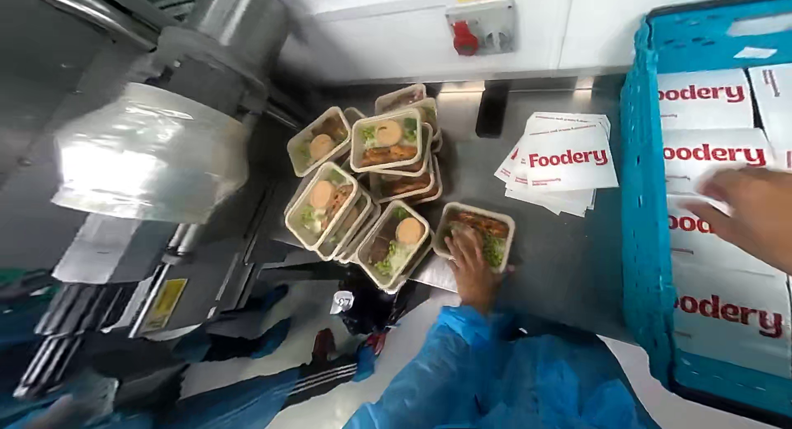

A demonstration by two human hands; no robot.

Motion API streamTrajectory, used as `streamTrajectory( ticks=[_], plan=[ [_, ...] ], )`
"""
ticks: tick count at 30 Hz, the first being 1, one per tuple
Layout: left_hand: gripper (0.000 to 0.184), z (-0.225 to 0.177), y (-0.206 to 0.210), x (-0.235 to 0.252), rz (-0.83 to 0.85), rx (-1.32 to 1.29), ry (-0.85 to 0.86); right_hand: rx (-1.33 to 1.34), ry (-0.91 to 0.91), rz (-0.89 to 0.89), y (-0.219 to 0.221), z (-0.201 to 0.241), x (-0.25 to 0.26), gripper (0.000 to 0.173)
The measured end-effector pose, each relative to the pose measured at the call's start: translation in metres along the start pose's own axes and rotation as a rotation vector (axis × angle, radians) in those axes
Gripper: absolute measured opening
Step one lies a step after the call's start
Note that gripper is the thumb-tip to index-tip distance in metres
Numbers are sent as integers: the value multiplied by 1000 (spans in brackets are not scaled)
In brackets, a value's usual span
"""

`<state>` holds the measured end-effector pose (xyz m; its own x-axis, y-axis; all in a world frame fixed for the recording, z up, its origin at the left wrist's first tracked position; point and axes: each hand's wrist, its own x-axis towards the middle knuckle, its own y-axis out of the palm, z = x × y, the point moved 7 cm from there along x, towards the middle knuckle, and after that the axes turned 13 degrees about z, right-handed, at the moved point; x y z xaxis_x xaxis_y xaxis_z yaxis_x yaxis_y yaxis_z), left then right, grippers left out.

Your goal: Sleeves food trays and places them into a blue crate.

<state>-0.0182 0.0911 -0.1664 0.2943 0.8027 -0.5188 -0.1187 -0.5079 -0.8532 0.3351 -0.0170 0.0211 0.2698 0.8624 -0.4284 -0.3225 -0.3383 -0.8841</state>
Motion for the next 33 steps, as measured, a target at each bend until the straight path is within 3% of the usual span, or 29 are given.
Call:
streamTrajectory(
  ticks=[1,2,4,5,6,9,11,14,16,17,19,21,24,25,27,29,31,33],
  plan=[
    [132,-9,-7,-3,109,40,-39,46,-129,-78,-16,34,34,31],
    [134,-15,-15,-7,240,58,-61,65,-212,-58,-15,64,72,43],
    [127,-13,-34,-19,399,-2,3,-34,-267,96,30,102,146,91],
    [118,-6,-45,-27,414,-85,82,-83,-253,149,60,110,172,103],
    [106,3,-58,-35,396,-222,172,-128,-231,172,85,113,189,99],
    [65,39,-89,-47,330,-763,388,-225,-155,149,107,114,203,33],
    [42,58,-93,-43,334,-1086,470,-241,-106,181,93,119,190,20],
    [47,57,-96,-13,460,-1559,545,-229,-49,-4,36,164,129,25],
    [62,51,-106,-5,576,-1711,554,-202,-231,-217,23,238,46,37],
    [64,54,-111,-8,596,-1710,545,-198,-366,-278,37,274,4,37],
    [53,71,-119,-15,449,-1634,508,-88,-511,-285,77,312,-46,32],
    [33,91,-125,-25,305,-1521,578,195,-338,-346,84,297,-60,52],
    [21,118,-125,-50,193,-1483,614,626,56,-418,84,249,-68,77],
    [20,127,-119,-57,107,-1451,603,782,147,-387,97,243,-69,69],
    [23,144,-107,-61,-95,-1262,549,976,243,-357,123,247,-68,34],
    [33,166,-96,-64,-179,-1097,447,1001,280,-325,141,257,-69,21],
    [38,185,-84,-71,-106,-1132,355,962,284,-280,155,265,-72,22],
    [30,198,-72,-84,125,-1325,298,988,278,-201,169,268,-77,23]
  ],
)
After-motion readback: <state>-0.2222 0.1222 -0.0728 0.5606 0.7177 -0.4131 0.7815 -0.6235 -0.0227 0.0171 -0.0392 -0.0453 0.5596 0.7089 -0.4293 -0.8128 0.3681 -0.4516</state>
